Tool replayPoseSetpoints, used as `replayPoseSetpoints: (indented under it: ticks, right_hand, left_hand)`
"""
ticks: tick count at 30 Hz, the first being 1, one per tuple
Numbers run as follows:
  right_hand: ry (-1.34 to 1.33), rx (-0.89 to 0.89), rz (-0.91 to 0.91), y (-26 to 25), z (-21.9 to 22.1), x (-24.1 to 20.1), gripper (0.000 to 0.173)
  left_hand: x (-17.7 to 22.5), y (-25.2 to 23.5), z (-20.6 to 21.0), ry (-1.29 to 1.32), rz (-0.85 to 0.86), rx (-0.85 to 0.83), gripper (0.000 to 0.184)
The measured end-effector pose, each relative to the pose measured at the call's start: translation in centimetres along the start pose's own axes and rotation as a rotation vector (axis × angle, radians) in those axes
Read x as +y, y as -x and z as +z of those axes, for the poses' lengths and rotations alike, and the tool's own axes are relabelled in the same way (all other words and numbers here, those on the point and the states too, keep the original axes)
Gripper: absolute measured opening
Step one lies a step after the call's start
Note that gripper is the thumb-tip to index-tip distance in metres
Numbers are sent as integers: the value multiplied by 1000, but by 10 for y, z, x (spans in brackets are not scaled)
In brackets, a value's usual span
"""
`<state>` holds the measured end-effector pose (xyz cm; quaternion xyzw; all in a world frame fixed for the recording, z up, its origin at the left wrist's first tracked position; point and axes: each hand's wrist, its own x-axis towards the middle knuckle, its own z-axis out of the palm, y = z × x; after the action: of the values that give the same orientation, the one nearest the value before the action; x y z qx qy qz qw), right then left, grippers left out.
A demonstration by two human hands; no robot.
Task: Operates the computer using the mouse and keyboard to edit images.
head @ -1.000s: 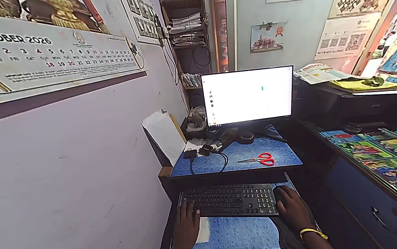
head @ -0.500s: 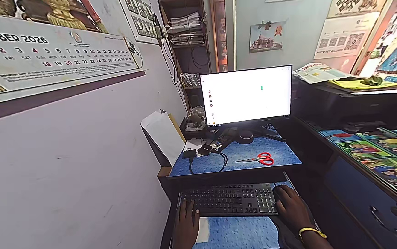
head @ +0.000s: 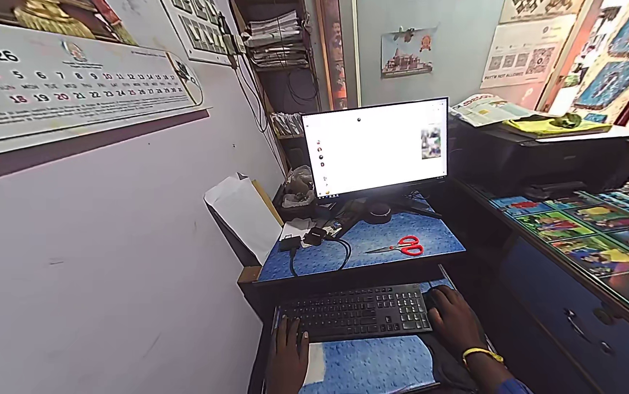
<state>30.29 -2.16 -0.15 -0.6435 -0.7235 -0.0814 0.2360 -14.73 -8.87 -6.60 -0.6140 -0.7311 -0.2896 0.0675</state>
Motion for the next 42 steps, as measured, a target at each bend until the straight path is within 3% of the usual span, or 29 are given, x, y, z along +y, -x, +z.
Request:
replayPoseSetpoints:
  ticks: [7, 12, 42]
  right_hand:
    - [-21, -41, -7, 1, -4, -1, 43]
    - [-18, 62, -88, 2, 14, 12, 44]
    - [-22, 43, -92, 1, 5, 6, 44]
  left_hand:
    - [0, 0, -1, -4, 9, -3, 60]
    - [-1, 1, 0, -2, 17, 24, 59]
    - [-3, 1, 2, -11, 36, 53, 61]
